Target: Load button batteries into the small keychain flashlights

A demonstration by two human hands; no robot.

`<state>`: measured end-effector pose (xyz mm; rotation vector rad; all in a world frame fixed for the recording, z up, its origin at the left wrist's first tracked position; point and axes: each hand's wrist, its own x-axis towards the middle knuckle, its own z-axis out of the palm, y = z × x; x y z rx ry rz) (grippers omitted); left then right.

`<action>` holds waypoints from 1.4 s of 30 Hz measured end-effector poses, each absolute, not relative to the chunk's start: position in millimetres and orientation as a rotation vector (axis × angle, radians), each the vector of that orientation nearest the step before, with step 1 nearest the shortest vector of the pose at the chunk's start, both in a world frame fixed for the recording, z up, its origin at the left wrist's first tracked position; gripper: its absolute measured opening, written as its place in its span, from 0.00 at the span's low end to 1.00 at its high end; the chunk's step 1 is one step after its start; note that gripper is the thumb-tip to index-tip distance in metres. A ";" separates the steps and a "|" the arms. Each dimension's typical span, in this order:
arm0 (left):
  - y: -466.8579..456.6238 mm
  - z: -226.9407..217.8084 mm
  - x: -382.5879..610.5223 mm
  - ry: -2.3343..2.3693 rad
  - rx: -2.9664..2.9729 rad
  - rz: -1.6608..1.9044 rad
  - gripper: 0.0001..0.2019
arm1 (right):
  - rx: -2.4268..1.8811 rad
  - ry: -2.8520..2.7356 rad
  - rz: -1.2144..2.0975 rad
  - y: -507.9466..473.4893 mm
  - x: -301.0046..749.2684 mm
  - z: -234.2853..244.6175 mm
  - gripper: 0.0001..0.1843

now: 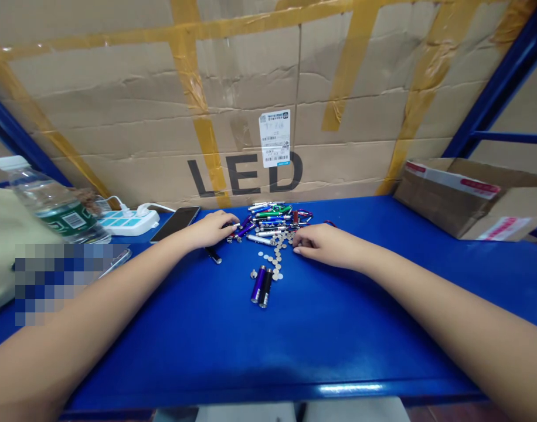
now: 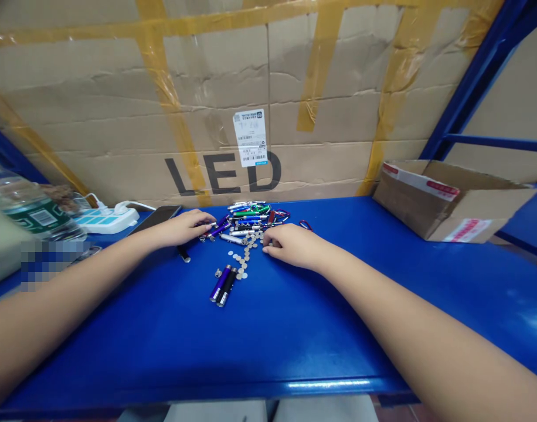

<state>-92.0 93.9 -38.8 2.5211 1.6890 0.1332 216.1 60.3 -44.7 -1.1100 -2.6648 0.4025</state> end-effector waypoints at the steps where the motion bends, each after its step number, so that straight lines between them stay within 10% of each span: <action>1: 91.5 -38.5 -89.9 1.686 2.516 0.137 0.19 | -1.119 -2.665 0.406 60.0 215.9 -44.2 0.09; 31: 78.4 -17.1 -78.2 1.828 2.387 0.093 0.11 | -1.238 -2.715 0.293 62.4 217.1 -41.5 0.06; 42: 66.2 -28.8 -42.9 1.396 2.322 0.779 0.17 | -1.294 -2.566 0.229 59.5 218.8 -42.3 0.03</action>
